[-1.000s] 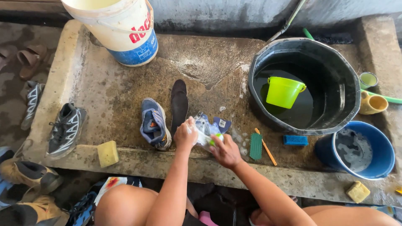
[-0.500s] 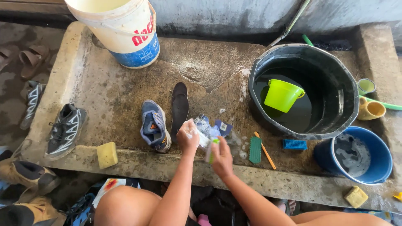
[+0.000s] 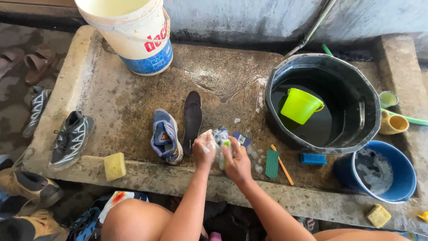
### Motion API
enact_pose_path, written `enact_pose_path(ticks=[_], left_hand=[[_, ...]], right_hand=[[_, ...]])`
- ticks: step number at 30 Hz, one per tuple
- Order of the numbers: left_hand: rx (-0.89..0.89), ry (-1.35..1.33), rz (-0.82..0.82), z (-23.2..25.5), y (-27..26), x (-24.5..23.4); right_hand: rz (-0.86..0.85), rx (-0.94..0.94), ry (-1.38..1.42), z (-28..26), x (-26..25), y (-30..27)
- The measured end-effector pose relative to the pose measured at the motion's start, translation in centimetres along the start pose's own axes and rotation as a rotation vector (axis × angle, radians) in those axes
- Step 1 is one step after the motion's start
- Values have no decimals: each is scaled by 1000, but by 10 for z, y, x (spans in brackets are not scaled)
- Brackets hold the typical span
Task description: Cleaning a pair of sneakers by scrubbing them with a brush and soapy water and then rinsing them.
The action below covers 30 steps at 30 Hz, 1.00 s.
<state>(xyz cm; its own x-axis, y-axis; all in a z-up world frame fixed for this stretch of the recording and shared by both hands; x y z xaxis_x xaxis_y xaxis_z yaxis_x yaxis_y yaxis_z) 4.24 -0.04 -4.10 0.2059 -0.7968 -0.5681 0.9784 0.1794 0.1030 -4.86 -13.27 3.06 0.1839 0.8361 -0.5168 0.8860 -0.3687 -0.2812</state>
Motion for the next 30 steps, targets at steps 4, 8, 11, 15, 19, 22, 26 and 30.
enact_pose_path(ticks=[4, 8, 11, 15, 19, 22, 26, 30], left_hand=[[90, 8, -41, 38, -15, -11], [118, -74, -61, 18, -11, 2], [139, -74, -53, 7, -6, 10], [134, -75, -44, -1, -5, 6], [140, -59, -106, 20, -10, -5], [273, -33, -117, 40, -7, -13], [260, -135, -186, 32, -6, -6], [278, -100, -266, 60, -18, -16]], right_hand=[[157, -352, -118, -37, -10, 33], [-13, 15, -159, -22, -27, 73], [-40, 92, -283, -30, -35, 42], [-97, 19, -268, -37, -26, 15], [-61, 146, -89, 2, -32, 84], [-109, 221, -199, 7, -33, 94], [-262, 178, -334, -11, -35, 94], [-153, 217, -280, 48, -32, 161]])
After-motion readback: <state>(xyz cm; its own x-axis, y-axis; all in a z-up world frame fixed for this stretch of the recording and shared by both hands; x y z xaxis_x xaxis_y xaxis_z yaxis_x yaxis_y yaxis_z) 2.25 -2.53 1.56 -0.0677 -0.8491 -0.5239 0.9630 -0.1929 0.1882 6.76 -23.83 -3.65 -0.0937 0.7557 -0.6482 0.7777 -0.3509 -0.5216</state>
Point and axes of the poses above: each hand's wrist, its own y-axis towards the middle knuckle, its own x-axis out of the palm, z = x × y, the point moved 5 cm from there along y, towards the middle knuckle, and after that the axes turned 1 degree about x, right-handed, at the moved point
